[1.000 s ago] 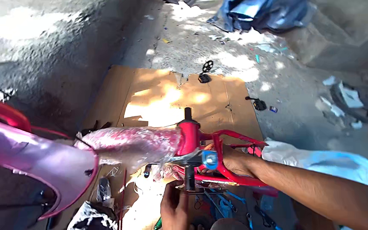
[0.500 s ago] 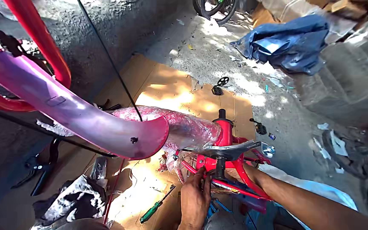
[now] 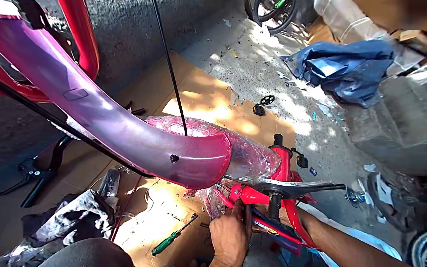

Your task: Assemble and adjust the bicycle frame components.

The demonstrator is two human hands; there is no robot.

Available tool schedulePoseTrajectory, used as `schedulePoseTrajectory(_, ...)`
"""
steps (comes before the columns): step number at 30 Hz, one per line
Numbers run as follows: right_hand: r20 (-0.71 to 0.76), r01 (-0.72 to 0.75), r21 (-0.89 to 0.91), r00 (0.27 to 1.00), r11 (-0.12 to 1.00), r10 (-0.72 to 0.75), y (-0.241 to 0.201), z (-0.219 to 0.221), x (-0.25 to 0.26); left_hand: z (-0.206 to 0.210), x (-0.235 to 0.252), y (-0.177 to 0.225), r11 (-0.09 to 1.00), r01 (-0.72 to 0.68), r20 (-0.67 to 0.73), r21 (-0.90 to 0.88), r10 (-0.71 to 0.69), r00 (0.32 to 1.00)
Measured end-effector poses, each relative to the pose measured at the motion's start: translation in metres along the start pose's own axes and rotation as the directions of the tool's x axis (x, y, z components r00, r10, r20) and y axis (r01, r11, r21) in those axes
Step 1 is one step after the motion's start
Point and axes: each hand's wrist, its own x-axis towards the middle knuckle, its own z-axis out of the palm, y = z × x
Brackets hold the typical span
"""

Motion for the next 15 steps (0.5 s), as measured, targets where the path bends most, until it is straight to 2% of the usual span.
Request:
schedulePoseTrajectory(3, 0.063, 0.199, -0.059, 0.979, 0.978, -0.195, 0.014, -0.007, 0.006, -0.003, 0.004, 0.003, 0.998, -0.029, 0.007, 0.050, 0.028, 1.000)
schedulePoseTrajectory(4, -0.077, -0.051, -0.069, 0.996, 0.996, 0.046, -0.010, 0.007, -0.002, -0.003, 0.006, 0.003, 0.999, -0.034, 0.015, 0.040, 0.033, 0.999)
schedulePoseTrajectory(5, -0.105, -0.099, -0.137, 0.991, 0.986, 0.085, -0.008, 0.006, 0.001, -0.002, 0.006, 0.003, 0.999, -0.036, 0.017, 0.019, 0.036, 0.999)
schedulePoseTrajectory(7, -0.055, -0.031, -0.176, 0.998, 0.984, 0.021, 0.002, -0.004, 0.000, 0.003, 0.006, 0.003, 0.999, -0.046, -0.009, -0.021, 0.046, 0.999)
schedulePoseTrajectory(11, -0.081, -0.092, 0.097, 0.992, 0.991, 0.100, -0.019, 0.009, -0.012, 0.009, 0.004, 0.001, 0.997, -0.061, -0.059, -0.052, 0.058, 0.997)
schedulePoseTrajectory(13, 0.037, 0.083, 0.122, 0.995, 0.989, -0.088, 0.003, -0.002, -0.003, 0.011, 0.002, 0.001, 0.997, -0.064, -0.064, -0.036, 0.062, 0.996)
schedulePoseTrajectory(14, 0.066, 0.143, 0.067, 0.987, 0.987, -0.148, 0.012, -0.006, 0.001, 0.011, 0.002, 0.000, 0.997, -0.070, -0.054, -0.028, 0.068, 0.996)
schedulePoseTrajectory(15, 0.045, 0.143, -0.020, 0.989, 0.989, -0.142, 0.010, -0.003, 0.000, 0.011, 0.003, 0.000, 0.997, -0.078, -0.044, -0.023, 0.077, 0.996)
